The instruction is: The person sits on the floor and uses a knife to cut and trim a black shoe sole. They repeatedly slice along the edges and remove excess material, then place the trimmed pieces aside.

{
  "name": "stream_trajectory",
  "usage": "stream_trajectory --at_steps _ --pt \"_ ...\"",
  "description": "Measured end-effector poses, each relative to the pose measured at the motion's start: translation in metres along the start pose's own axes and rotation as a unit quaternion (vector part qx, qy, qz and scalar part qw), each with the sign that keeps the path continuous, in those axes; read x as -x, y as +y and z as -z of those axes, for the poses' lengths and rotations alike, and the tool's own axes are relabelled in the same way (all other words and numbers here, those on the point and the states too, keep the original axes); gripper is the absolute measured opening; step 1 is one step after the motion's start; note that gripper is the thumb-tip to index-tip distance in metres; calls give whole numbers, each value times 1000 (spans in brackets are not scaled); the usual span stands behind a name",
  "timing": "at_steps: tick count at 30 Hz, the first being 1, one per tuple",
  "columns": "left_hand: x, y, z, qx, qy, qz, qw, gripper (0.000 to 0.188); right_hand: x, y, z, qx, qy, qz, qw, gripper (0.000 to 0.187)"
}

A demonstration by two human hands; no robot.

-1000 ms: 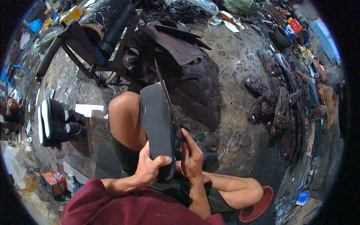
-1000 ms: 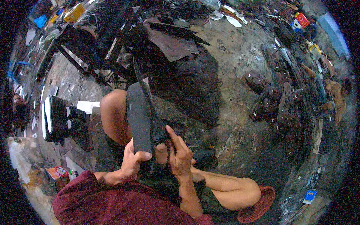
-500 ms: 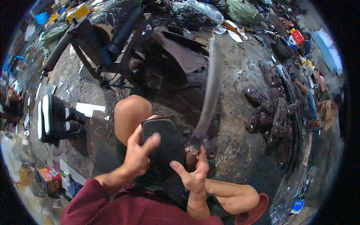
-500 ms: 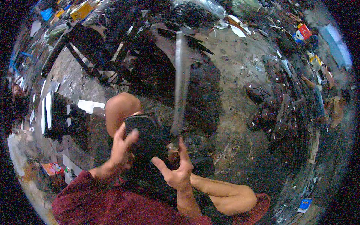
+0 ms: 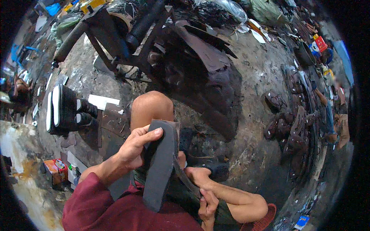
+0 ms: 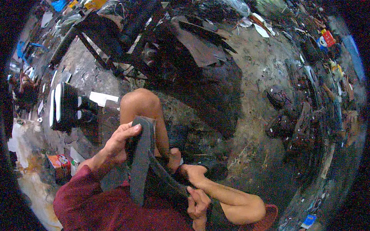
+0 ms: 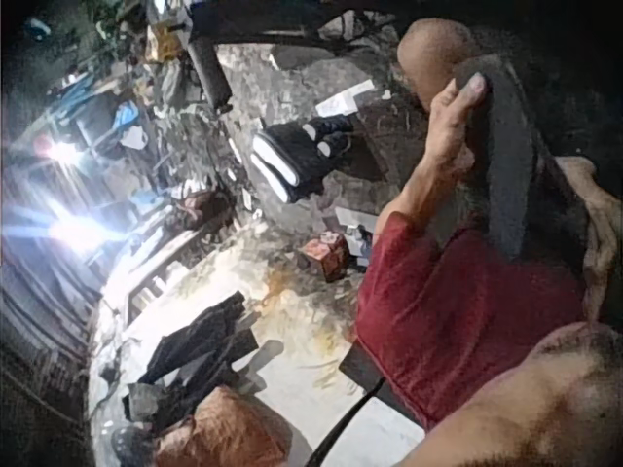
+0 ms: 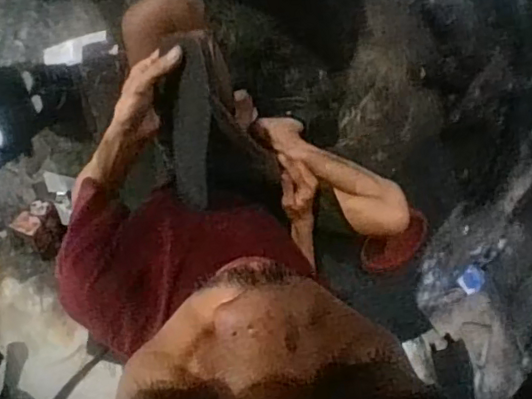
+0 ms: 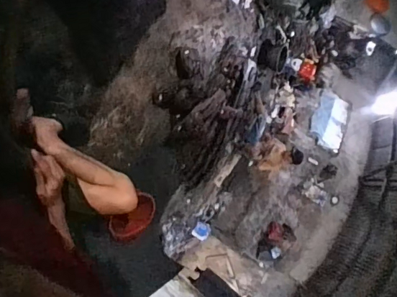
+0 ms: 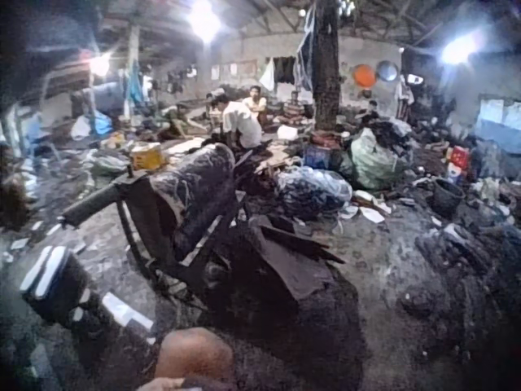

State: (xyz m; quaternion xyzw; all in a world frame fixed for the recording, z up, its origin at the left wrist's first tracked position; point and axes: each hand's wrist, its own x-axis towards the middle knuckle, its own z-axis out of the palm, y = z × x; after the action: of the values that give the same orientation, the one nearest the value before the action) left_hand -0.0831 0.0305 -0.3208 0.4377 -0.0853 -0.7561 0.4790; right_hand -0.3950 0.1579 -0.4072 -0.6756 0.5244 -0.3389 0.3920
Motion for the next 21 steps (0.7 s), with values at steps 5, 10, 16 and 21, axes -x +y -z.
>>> stream_trajectory --at_steps 5,10,16,21 --pt "-3 -6 -4 -53 -13 -6 998 31 -47 10 -26 -4 59 82 995 28" --pt "0 -6 -2 -50 -26 -6 998 28 -107 -22 -5 18 -40 45 998 31" --pt "1 -2 -6 -71 -40 26 996 25 -166 -56 31 68 -126 137 980 35" --pt "-2 -6 -8 -131 -60 12 989 22 -212 -77 48 125 -236 180 947 41"
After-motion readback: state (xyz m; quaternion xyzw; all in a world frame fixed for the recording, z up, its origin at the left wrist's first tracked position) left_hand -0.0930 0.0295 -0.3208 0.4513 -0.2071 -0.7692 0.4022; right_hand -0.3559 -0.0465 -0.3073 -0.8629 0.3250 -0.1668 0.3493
